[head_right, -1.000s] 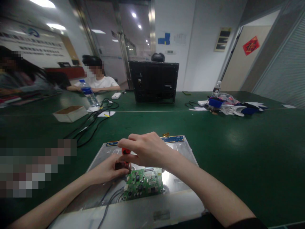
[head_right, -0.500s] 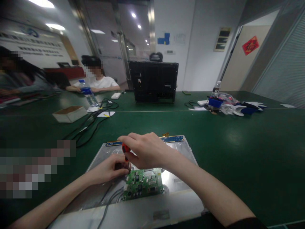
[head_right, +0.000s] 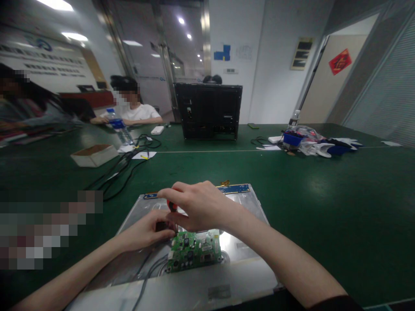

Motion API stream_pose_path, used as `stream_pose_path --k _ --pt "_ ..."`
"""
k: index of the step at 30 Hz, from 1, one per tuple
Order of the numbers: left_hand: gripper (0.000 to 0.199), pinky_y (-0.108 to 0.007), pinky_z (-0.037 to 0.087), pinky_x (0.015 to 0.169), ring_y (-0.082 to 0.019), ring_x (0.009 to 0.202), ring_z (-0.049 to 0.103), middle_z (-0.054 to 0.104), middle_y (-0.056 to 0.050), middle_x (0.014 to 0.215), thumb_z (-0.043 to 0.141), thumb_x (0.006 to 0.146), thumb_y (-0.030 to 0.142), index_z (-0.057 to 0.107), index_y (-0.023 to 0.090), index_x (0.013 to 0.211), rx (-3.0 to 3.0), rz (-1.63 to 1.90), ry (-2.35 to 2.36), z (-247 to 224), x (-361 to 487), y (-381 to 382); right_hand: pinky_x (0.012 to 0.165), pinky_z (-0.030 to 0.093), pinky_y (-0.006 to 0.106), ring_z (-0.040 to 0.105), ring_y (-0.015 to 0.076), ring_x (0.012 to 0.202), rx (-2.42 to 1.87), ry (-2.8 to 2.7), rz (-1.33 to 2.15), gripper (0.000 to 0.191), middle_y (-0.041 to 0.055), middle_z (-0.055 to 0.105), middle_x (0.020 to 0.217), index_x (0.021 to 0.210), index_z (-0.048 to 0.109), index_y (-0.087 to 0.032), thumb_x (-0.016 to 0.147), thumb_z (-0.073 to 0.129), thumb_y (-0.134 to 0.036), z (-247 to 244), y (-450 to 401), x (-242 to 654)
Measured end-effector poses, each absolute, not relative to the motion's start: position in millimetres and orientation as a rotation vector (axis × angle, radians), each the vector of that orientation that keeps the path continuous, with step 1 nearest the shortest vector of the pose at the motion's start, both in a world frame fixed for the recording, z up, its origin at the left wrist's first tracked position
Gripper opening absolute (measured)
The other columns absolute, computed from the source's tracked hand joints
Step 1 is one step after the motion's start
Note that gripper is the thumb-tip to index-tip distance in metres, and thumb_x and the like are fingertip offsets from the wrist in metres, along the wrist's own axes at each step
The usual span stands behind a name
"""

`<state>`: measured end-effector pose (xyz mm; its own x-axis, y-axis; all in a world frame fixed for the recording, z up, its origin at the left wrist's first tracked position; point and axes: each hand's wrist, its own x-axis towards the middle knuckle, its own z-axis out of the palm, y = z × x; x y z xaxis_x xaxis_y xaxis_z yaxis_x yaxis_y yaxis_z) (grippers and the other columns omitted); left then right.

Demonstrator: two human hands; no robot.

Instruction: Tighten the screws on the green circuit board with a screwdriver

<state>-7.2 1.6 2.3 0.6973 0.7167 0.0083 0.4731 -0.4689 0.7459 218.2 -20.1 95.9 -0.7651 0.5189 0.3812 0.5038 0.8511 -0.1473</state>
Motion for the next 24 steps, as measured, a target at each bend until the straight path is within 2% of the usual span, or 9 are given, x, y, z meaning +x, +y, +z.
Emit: stream_pose_path --k 3,5,9,18,21,24 --pt "0.006 -0.024 0.038 0.058 -0.014 0.065 0.053 0.061 0.001 0.069 0.06 0.076 0.019 0.065 0.016 0.073 2.179 0.415 0.886 3.3 -7.3 3.4 0.055 0.038 0.029 0.06 0.0166 0.079 -0.768 -2.631 0.096 0.05 0.0081 0.06 0.121 0.136 0.038 -0.018 0.088 0.05 -0.02 97.7 -21.8 217.4" --pt "0.008 -0.023 0.037 0.058 -0.014 0.064 0.052 0.06 0.001 0.069 0.061 0.077 0.02 0.065 0.016 0.071 2.187 0.41 0.878 4.1 -7.3 4.2 0.055 0.039 0.029 0.06 0.0166 0.077 -0.803 -2.639 0.085 0.052 0.0096 0.059 0.123 0.138 0.035 -0.017 0.087 0.047 -0.017 98.0 -22.0 216.9" --pt "0.007 -0.024 0.038 0.06 -0.014 0.066 0.053 0.061 0.001 0.07 0.061 0.077 0.018 0.064 0.017 0.071 2.179 0.399 0.881 4.2 -7.7 4.4 0.051 0.034 0.029 0.059 0.0163 0.07 -0.858 -2.645 0.049 0.045 0.0089 0.062 0.116 0.135 0.038 -0.016 0.091 0.045 -0.02 97.5 -20.9 215.8" --pt "0.009 -0.025 0.04 0.063 -0.015 0.067 0.054 0.062 0.0 0.072 0.06 0.079 0.02 0.065 0.016 0.073 2.162 0.396 0.904 2.8 -8.0 2.2 0.052 0.03 0.026 0.06 0.0154 0.072 -0.878 -2.614 0.053 0.03 0.0039 0.067 0.101 0.118 0.05 -0.018 0.094 0.054 -0.035 95.1 -17.1 215.5" --pt "0.007 -0.024 0.04 0.061 -0.014 0.065 0.054 0.062 0.0 0.07 0.06 0.078 0.02 0.066 0.016 0.077 2.151 0.411 0.903 1.7 -8.1 2.4 0.053 0.035 0.027 0.061 0.0161 0.075 -0.829 -2.605 0.055 0.036 0.0059 0.065 0.107 0.125 0.047 -0.018 0.094 0.053 -0.035 95.8 -18.4 216.8" --pt "0.007 -0.023 0.039 0.058 -0.014 0.063 0.053 0.061 0.0 0.069 0.06 0.078 0.02 0.066 0.016 0.076 2.153 0.404 0.896 1.1 -8.3 3.4 0.057 0.041 0.03 0.061 0.0184 0.082 -0.793 -2.59 0.076 0.046 0.0112 0.06 0.122 0.134 0.04 -0.015 0.091 0.052 -0.028 95.9 -19.4 217.3"
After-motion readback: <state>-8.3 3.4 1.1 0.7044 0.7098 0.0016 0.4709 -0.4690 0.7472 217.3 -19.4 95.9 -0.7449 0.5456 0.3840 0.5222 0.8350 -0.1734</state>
